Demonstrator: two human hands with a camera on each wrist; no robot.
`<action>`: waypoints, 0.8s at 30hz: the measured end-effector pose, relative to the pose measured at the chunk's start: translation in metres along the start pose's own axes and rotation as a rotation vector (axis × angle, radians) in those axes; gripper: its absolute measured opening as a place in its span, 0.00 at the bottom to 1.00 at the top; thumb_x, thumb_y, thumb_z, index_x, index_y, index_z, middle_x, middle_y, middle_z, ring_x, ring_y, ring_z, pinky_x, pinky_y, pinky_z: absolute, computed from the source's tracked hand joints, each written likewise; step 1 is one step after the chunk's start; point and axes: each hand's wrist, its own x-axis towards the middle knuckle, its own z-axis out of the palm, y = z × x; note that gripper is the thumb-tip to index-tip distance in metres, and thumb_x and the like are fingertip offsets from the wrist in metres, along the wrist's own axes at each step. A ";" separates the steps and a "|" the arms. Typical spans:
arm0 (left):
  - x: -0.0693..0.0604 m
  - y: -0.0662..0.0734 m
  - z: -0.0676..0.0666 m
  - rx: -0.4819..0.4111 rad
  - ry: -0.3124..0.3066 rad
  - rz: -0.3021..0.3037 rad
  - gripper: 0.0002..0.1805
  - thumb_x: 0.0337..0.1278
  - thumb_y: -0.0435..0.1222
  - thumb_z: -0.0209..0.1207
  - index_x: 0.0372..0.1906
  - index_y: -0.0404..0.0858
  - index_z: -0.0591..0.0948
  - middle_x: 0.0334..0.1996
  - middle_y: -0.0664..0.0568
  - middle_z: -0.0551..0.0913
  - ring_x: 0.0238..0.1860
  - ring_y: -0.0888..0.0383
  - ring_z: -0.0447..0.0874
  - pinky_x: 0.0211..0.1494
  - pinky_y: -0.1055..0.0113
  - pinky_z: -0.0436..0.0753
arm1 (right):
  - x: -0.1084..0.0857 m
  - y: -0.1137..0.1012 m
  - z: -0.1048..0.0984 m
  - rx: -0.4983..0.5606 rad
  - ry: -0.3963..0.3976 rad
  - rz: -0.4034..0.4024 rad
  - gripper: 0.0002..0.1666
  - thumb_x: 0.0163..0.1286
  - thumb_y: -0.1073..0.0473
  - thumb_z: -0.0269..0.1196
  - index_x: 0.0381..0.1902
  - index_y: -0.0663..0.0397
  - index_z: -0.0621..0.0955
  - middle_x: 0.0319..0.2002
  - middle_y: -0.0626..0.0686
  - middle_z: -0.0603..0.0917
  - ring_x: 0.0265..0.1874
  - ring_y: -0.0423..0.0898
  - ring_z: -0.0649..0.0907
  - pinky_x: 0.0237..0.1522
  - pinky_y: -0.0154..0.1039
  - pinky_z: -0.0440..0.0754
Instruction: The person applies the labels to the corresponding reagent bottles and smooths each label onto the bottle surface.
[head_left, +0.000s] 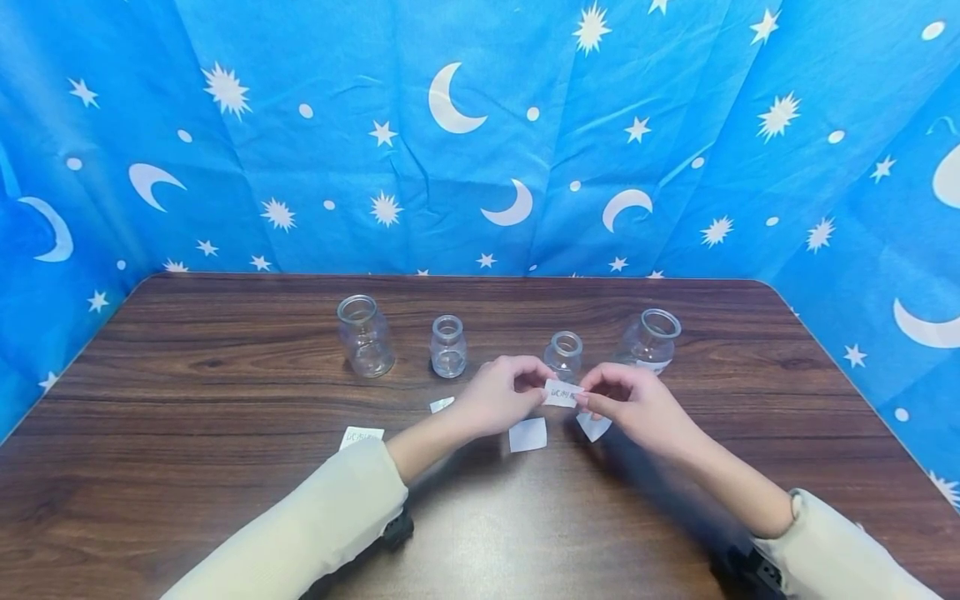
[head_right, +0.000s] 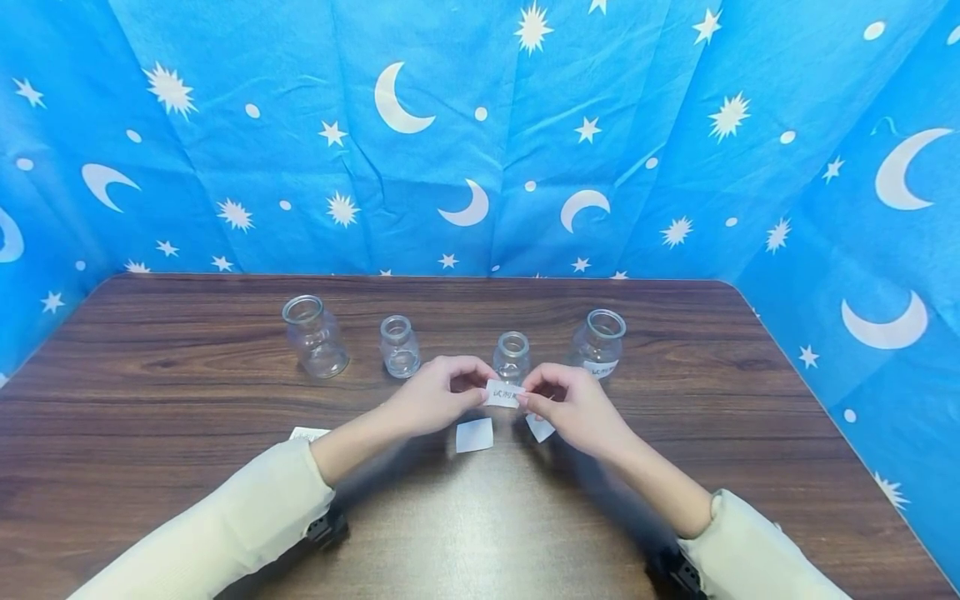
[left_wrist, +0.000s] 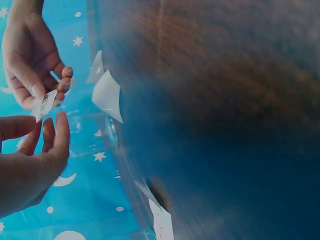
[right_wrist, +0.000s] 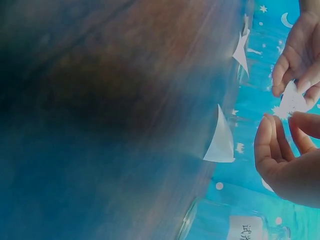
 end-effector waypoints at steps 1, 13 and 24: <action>0.001 -0.001 0.001 0.014 0.010 -0.003 0.09 0.53 0.29 0.56 0.39 0.39 0.82 0.30 0.55 0.81 0.31 0.63 0.75 0.37 0.70 0.72 | 0.001 0.000 0.001 -0.008 0.008 0.000 0.01 0.61 0.67 0.61 0.31 0.60 0.79 0.25 0.59 0.78 0.23 0.52 0.76 0.24 0.37 0.75; 0.016 -0.009 0.013 0.094 0.080 -0.029 0.07 0.50 0.28 0.59 0.36 0.37 0.82 0.24 0.57 0.79 0.28 0.63 0.74 0.36 0.71 0.71 | 0.008 0.002 0.004 -0.140 0.109 0.036 0.03 0.56 0.71 0.62 0.30 0.62 0.79 0.29 0.53 0.80 0.28 0.45 0.77 0.26 0.34 0.75; 0.015 -0.008 0.017 0.032 0.155 -0.063 0.07 0.46 0.27 0.63 0.34 0.34 0.79 0.23 0.54 0.81 0.25 0.63 0.78 0.32 0.75 0.74 | 0.013 0.009 0.005 -0.204 0.125 0.010 0.03 0.55 0.70 0.63 0.25 0.62 0.79 0.38 0.59 0.79 0.33 0.48 0.79 0.32 0.37 0.76</action>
